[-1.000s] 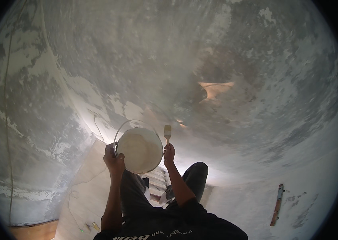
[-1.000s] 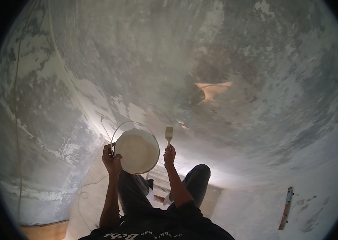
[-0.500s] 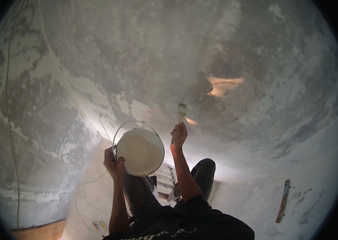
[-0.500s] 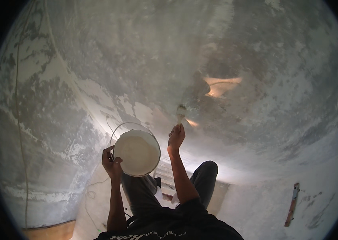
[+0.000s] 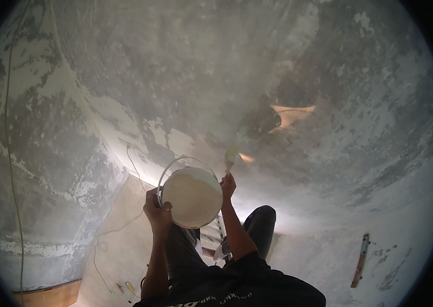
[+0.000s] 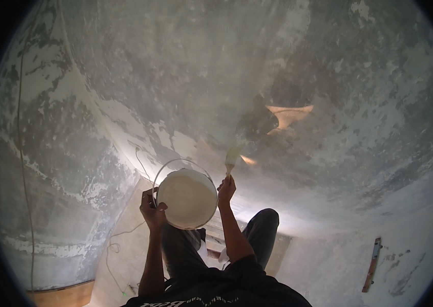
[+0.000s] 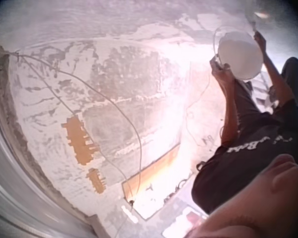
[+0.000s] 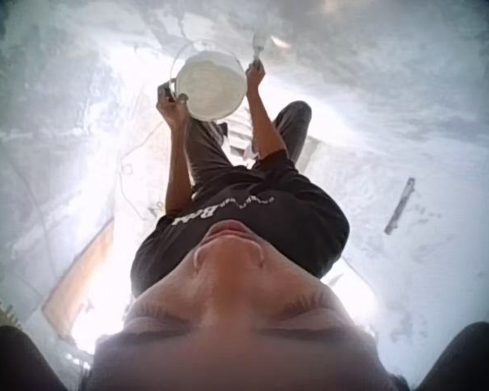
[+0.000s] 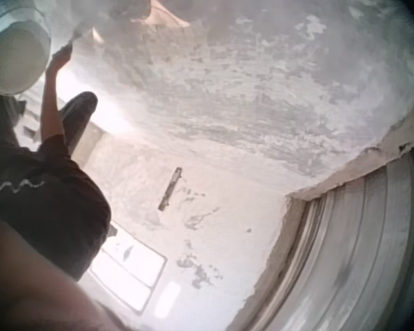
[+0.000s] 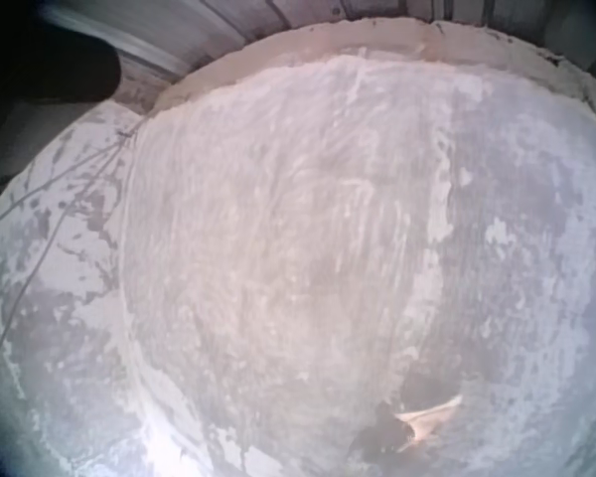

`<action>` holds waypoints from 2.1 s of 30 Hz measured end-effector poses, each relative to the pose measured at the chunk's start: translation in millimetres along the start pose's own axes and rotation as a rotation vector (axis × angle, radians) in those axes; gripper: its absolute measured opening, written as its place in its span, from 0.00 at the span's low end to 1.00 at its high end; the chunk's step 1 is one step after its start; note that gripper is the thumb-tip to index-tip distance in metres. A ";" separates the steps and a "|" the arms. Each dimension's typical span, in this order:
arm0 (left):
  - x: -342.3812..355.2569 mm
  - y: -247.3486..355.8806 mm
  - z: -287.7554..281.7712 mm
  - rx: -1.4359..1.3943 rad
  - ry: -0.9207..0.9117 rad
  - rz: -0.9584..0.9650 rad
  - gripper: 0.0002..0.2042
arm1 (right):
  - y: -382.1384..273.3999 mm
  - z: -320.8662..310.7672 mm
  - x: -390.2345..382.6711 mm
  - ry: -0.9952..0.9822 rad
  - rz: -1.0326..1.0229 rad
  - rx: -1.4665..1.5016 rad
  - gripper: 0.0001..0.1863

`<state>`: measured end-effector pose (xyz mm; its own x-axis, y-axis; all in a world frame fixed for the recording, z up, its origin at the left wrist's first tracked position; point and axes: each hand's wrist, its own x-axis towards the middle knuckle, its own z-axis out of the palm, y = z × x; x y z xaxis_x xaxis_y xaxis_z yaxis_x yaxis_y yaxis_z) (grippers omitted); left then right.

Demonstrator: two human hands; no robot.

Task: The person paints a ceiling by dipping a brush into a bucket of paint and applying it to the surface.

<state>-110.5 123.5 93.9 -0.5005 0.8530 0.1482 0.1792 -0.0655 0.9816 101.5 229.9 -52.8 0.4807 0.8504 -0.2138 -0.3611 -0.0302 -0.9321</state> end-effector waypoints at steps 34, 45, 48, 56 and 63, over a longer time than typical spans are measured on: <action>-14.2 -14.4 24.2 0.043 -0.098 0.058 0.17 | -99.0 -1.5 12.0 -0.035 -0.155 -0.062 0.14; -9.3 -20.3 27.3 0.072 -0.107 0.120 0.18 | -114.1 8.3 19.9 0.010 -0.019 -0.084 0.12; -6.0 -19.6 22.3 0.100 -0.079 0.176 0.17 | -204.7 58.5 -2.7 -0.093 -0.153 -0.008 0.12; -5.7 0.1 31.0 0.048 -0.092 0.159 0.18 | -380.0 119.7 -52.9 -0.244 -0.568 0.216 0.10; 0.5 8.6 32.5 -0.002 -0.066 0.190 0.18 | -297.4 73.6 -11.0 -0.156 -0.371 0.226 0.16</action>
<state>-81.6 140.2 98.5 -0.4012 0.8572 0.3228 0.2633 -0.2296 0.9370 144.8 268.2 248.3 0.4907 0.8515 0.1849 -0.3605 0.3915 -0.8466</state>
